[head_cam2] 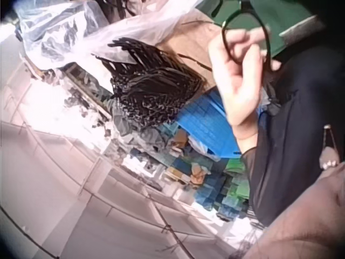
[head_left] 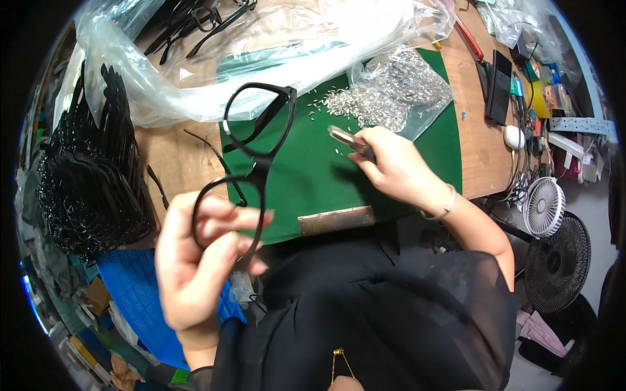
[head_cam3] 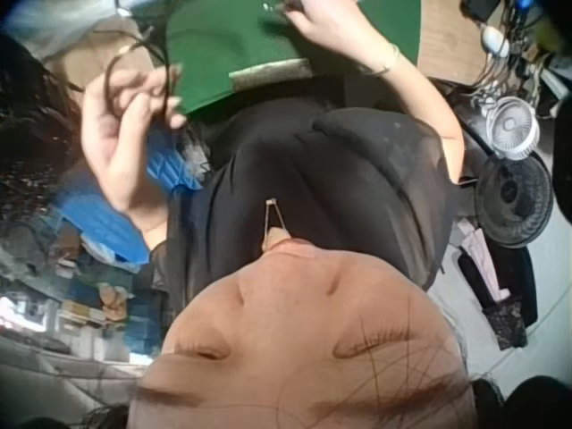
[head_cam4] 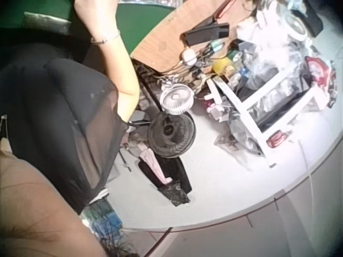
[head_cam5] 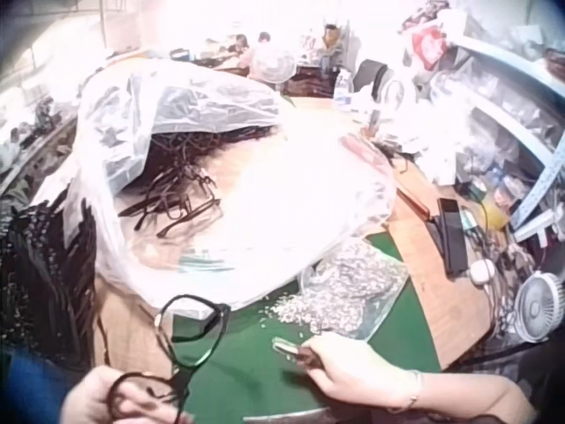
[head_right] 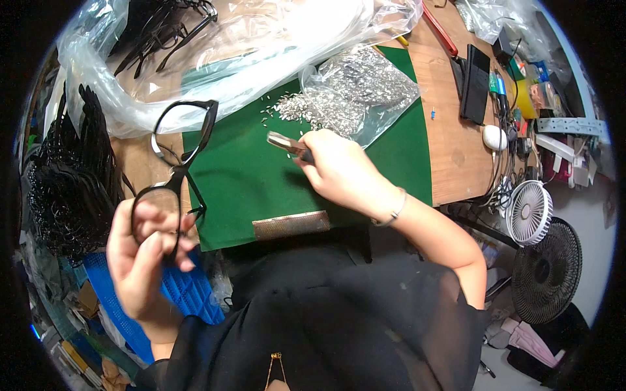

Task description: The person repeatedly picks up black eyeglass frames from a plastic bag and uses pliers to adjust the frame arms and hinges. The person places each adjusted frame back into the bag and continues the process with additional frames.

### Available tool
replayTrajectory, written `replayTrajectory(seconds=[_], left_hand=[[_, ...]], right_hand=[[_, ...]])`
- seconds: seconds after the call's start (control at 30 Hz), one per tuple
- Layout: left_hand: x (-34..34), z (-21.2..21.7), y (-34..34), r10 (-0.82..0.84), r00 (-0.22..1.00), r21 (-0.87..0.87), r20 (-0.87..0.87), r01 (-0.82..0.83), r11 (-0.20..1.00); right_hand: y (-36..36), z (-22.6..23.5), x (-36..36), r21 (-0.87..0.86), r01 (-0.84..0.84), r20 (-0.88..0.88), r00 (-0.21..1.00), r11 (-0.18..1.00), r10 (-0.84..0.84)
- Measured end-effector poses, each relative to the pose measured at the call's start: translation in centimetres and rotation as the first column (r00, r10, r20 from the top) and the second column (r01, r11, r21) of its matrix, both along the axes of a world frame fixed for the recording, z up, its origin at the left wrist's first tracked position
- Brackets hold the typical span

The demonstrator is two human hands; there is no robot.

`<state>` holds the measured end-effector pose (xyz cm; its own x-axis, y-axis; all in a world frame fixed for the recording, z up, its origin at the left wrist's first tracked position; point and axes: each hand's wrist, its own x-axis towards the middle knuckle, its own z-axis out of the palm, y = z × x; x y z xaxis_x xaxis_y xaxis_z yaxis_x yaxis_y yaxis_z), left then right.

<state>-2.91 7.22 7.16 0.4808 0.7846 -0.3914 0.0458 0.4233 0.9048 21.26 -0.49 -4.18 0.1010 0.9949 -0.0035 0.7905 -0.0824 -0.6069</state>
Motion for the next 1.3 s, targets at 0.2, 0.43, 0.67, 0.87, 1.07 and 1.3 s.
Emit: replayTrajectory(seconds=[0.2, 0.43, 0.67, 0.87, 1.07, 1.3], left_hand=[[0.6, -4.6, -3.4, 0.029, 0.964, 0.155, 0.265, -0.073, 0.985], [1.5, -4.7, -4.1, -0.271, 0.907, 0.47, 0.322, 0.095, 0.878], [3.1, -8.2, -4.4, -0.165, 0.888, 0.225, 0.429, 0.072, 0.972], [3.8, -8.7, -4.7, -0.153, 0.974, 0.397, 0.166, 0.076, 0.914], [5.4, -8.2, -6.0, -0.142, 0.988, 0.533, 0.059, 0.089, 0.841], [5.7, -8.3, -6.3, -0.126, 0.992, 0.555, 0.018, 0.095, 0.827]], right_hand=[[1.5, -2.9, -1.9, -0.057, 0.16, 0.033, 0.987, 0.985, -0.159], [2.1, -3.0, -2.9, 0.034, 0.153, 0.152, 0.976, 0.988, -0.157], [1.6, -2.9, -2.4, 0.019, 0.104, 0.085, 0.991, 0.994, -0.105], [-2.8, 4.6, -2.4, -0.247, 0.072, -0.611, 0.762, 0.966, -0.213], [-4.2, 4.6, -4.1, -0.069, 0.101, -0.722, 0.682, 0.992, -0.12], [-4.2, 4.6, -4.4, -0.175, 0.126, -0.795, 0.567, 0.976, -0.216]])
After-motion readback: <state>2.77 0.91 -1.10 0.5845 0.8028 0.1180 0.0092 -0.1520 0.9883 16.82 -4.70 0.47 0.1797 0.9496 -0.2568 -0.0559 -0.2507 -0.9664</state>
